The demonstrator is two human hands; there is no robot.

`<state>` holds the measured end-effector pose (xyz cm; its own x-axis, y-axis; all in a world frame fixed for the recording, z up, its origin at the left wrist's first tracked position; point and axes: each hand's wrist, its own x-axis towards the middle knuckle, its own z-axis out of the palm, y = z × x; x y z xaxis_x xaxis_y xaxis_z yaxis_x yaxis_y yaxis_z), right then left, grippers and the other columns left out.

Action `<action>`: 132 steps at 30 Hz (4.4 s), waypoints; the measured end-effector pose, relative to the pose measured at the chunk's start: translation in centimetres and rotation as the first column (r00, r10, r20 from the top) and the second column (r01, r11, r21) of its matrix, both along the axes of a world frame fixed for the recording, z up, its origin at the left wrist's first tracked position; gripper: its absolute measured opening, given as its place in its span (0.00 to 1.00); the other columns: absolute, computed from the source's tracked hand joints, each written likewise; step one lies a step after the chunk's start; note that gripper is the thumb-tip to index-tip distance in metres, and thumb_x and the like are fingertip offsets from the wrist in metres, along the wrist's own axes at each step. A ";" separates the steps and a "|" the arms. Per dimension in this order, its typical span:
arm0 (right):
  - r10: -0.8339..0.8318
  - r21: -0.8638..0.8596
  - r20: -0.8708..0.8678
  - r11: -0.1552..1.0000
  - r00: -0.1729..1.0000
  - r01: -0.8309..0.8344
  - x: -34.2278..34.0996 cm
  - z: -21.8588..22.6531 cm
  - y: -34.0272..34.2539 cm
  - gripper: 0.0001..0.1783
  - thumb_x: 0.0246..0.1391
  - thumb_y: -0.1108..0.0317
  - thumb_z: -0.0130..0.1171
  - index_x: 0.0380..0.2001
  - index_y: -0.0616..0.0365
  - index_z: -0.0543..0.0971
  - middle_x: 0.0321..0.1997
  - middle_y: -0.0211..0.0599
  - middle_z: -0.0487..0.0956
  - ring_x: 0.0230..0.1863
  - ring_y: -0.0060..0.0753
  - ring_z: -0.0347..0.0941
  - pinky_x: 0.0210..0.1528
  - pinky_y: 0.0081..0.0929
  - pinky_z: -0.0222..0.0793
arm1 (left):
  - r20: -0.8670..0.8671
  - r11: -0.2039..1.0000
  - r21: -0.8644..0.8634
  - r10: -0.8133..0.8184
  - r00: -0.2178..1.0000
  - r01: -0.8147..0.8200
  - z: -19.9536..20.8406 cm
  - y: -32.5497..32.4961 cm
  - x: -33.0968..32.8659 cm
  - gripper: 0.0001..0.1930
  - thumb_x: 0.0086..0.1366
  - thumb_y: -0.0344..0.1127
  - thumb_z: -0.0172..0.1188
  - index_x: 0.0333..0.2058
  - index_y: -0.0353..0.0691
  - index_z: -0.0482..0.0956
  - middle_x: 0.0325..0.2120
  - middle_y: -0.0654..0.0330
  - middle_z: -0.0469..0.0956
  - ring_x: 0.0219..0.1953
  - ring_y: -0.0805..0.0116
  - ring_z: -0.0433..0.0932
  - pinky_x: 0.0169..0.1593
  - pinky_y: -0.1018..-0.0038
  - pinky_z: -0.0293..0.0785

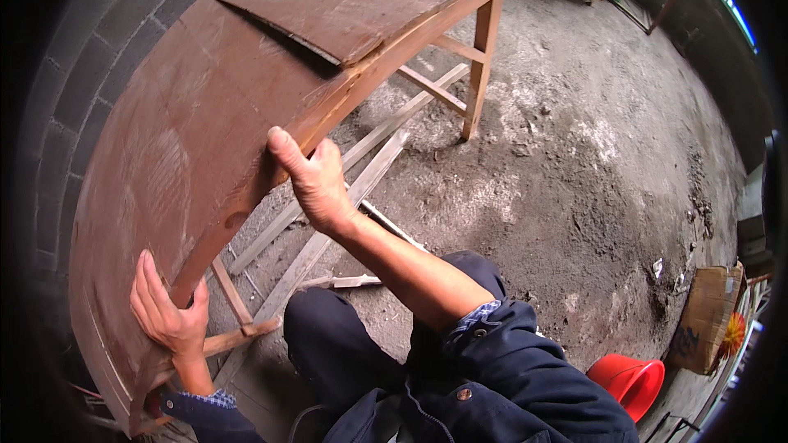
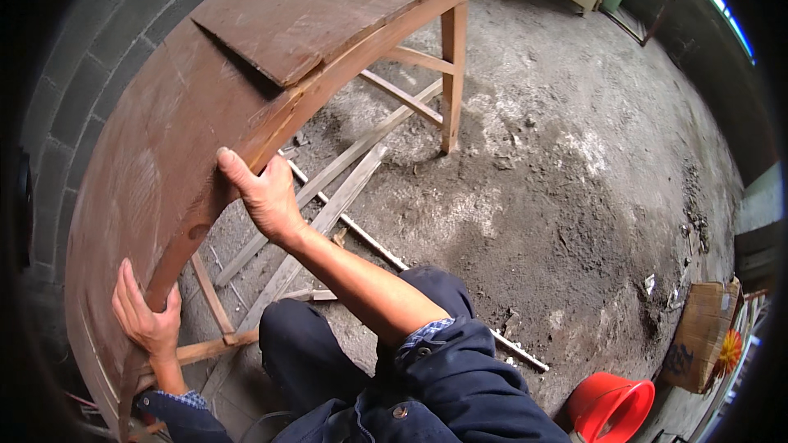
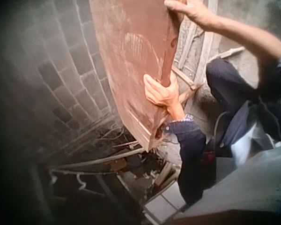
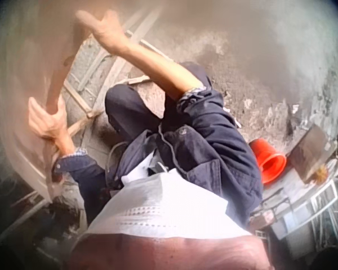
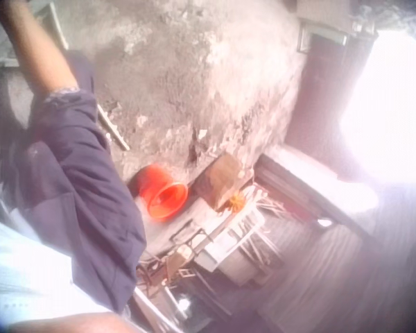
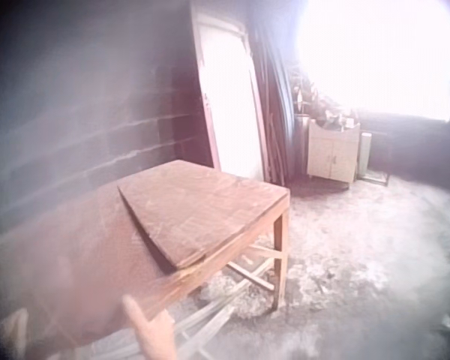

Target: The person assembles a wooden table by attaching a tabletop to a frame, then moves the assembled table to a wall. The person also picks up and places a long metal rod against the wall.

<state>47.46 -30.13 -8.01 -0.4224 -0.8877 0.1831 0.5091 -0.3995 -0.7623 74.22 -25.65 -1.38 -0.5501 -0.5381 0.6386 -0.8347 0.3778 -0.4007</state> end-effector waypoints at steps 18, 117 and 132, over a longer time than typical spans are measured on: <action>0.090 0.182 -0.021 0.980 0.996 -0.085 -0.6 0.4 1.1 0.25 0.56 0.48 0.64 0.38 0.64 0.79 0.35 0.28 0.77 0.36 0.21 0.68 0.42 0.25 0.67 | -0.009 0.999 0.031 0.011 1.000 -0.011 0.8 1.2 -0.3 0.40 0.45 0.36 0.72 0.59 0.33 0.68 0.54 0.50 0.74 0.51 0.48 0.73 0.55 0.59 0.70; -0.115 0.610 0.133 0.792 0.984 0.010 0.9 6.7 2.1 0.46 0.54 0.32 0.52 0.69 0.43 0.56 0.72 0.40 0.56 0.70 0.52 0.54 0.65 0.60 0.57 | -0.373 0.352 0.605 0.918 0.137 -0.714 2.6 6.9 37.5 0.28 0.72 0.52 0.40 0.63 0.39 0.63 0.62 0.48 0.64 0.62 0.45 0.60 0.64 0.51 0.52; -0.150 0.650 0.097 0.759 0.984 0.052 0.0 6.0 2.1 0.49 0.55 0.29 0.49 0.71 0.43 0.51 0.76 0.27 0.51 0.72 0.39 0.52 0.67 0.50 0.56 | -0.127 0.202 0.573 0.979 0.158 -0.794 2.9 6.0 37.0 0.29 0.71 0.53 0.40 0.65 0.43 0.61 0.66 0.53 0.60 0.65 0.49 0.57 0.63 0.49 0.53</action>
